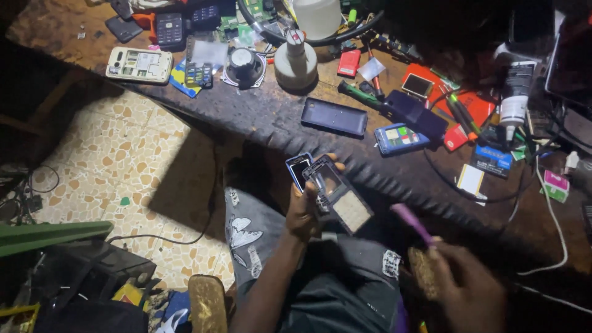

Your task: Cleaning a phone keypad with a brush and assembling the phone components on a workbench.

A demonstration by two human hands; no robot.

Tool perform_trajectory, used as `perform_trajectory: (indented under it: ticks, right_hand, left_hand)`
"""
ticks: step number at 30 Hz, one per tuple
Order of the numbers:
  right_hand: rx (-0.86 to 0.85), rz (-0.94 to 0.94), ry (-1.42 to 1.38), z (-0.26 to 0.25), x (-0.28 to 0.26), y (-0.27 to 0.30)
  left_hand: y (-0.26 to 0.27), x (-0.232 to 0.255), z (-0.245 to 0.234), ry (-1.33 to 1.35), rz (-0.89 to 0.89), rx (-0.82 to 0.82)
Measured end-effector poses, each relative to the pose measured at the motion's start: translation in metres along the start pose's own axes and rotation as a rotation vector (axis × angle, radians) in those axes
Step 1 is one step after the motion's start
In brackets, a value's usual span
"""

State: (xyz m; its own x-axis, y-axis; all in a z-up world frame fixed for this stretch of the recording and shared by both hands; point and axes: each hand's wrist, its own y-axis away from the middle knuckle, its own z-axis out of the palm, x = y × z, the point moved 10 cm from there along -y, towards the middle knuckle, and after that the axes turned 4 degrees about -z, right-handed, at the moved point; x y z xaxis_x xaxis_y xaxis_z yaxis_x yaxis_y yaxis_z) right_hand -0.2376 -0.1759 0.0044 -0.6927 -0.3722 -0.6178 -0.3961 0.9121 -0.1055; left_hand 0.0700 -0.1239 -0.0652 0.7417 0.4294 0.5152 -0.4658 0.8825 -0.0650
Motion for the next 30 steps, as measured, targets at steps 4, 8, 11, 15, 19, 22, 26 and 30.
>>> perform_trajectory:
  ticks: [4, 8, 11, 15, 19, 22, 26, 30]
  right_hand:
    - [0.137, 0.093, 0.075, -0.032, 0.021, 0.006]
    - [0.266, 0.101, -0.021, -0.048, -0.001, 0.005]
    - [0.291, 0.07, -0.036, -0.055, 0.009, -0.003]
    - [0.139, 0.066, 0.023, -0.058, 0.026, -0.01]
    - [0.073, -0.004, -0.071, -0.05, 0.031, -0.02]
    - [-0.001, -0.034, -0.275, -0.04, 0.053, -0.032]
    - [0.164, -0.082, -0.192, -0.058, -0.008, -0.021]
    - [-0.026, -0.293, -0.333, -0.059, -0.038, -0.026]
  left_hand:
    - [0.011, 0.007, 0.036, 0.091, -0.06, -0.115]
    - [0.025, 0.017, 0.09, 0.207, -0.153, -0.177]
    - [0.025, 0.009, 0.099, 0.165, -0.185, -0.183]
    - [0.028, -0.023, 0.087, 0.089, -0.274, -0.175]
    - [0.047, -0.035, 0.1, 0.173, -0.353, -0.233]
    - [0.065, -0.022, 0.126, 0.15, -0.444, -0.298]
    - [0.061, -0.021, 0.131, -0.164, -0.498, -0.263]
    - [0.057, -0.035, 0.103, -0.504, -0.567, -0.078]
